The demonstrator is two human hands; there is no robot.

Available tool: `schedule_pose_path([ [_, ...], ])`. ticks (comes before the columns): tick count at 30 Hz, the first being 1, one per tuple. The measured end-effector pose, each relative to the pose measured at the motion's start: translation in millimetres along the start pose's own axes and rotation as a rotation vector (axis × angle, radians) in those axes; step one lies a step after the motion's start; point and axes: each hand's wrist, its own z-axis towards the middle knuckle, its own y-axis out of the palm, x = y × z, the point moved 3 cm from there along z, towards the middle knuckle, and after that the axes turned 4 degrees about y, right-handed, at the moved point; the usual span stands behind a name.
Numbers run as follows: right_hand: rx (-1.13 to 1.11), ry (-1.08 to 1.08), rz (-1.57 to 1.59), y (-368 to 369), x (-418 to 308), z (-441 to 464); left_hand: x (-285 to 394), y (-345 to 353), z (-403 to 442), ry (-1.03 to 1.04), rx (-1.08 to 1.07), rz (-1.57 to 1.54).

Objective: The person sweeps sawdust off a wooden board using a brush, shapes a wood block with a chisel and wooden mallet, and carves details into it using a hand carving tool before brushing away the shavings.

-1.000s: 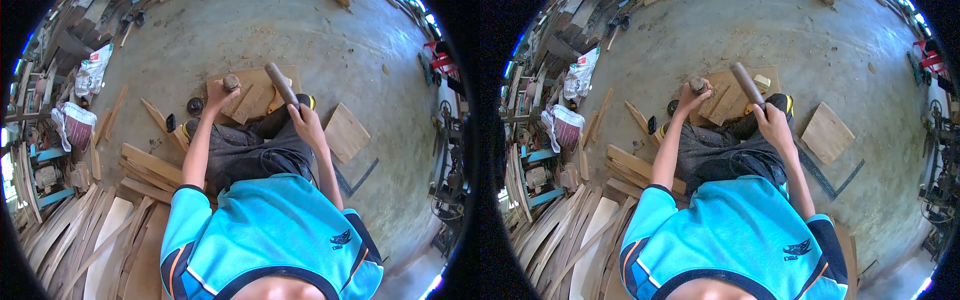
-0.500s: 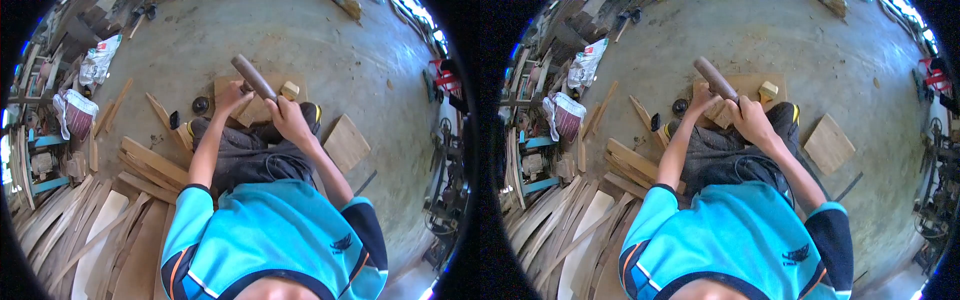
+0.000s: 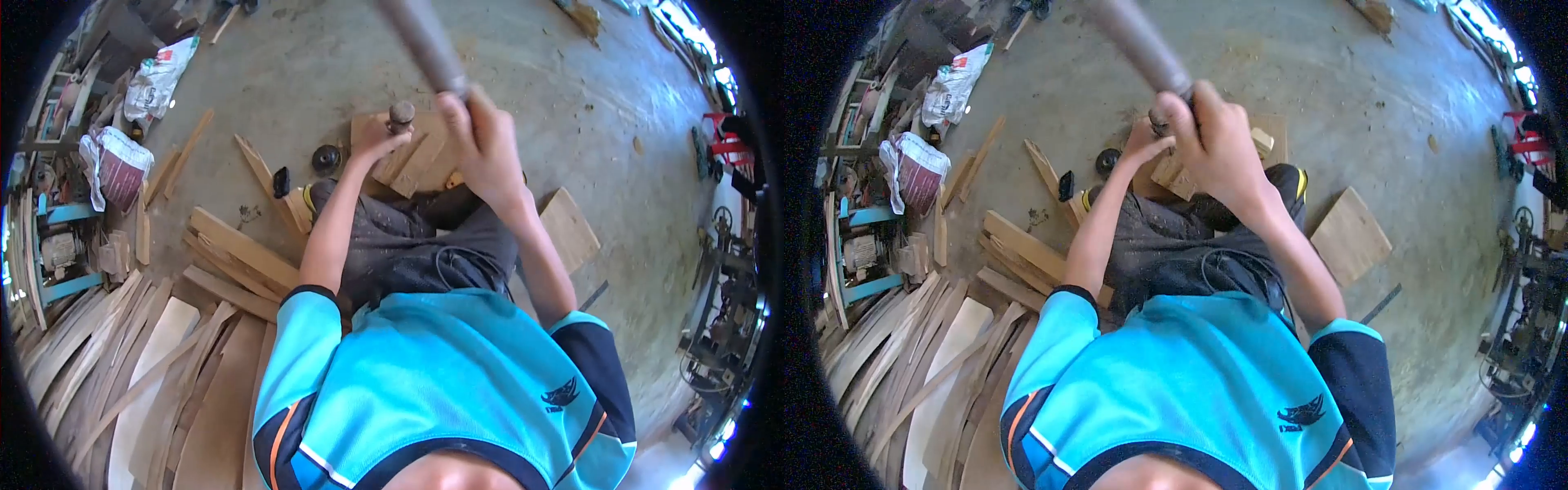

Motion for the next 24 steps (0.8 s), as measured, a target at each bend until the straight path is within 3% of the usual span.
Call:
schedule_pose_path([
  [2,0.318,-0.004,0.26,-7,-10,-3,-1,0,0,-0.053,-0.033,0.014],
  [4,0.326,-0.1,0.269,15,39,-7,-10,3,3,0.039,0.002,0.066],
  [6,-0.1,0.065,-0.238,39,100,-14,-13,9,-1,-0.025,-0.007,0.021],
  [9,0.065,0.302,0.016,34,118,-31,-30,7,18,-0.004,0.034,-0.163],
  [10,0.043,0.324,0.022,40,126,-46,-41,15,4,0.025,0.023,-0.314],
  [12,0.027,0.467,-0.125,48,152,-59,-35,3,7,0.043,-0.02,-0.257],
  [14,-0.302,0.41,-0.348,76,201,-79,-30,0,5,0.034,0.042,-0.308],
  [15,-0.344,0.444,-0.361,88,210,-88,-27,1,6,0.038,0.038,-0.313],
  [18,-0.318,0.476,-0.54,127,244,-110,-33,5,4,-0.012,0.019,-0.149],
  [22,-0.306,0.486,-0.523,136,254,-120,-37,2,14,-0.053,-0.012,-0.106],
  [24,-0.368,0.533,-0.592,134,250,-121,-35,-1,22,-0.121,-0.046,-0.358],
])
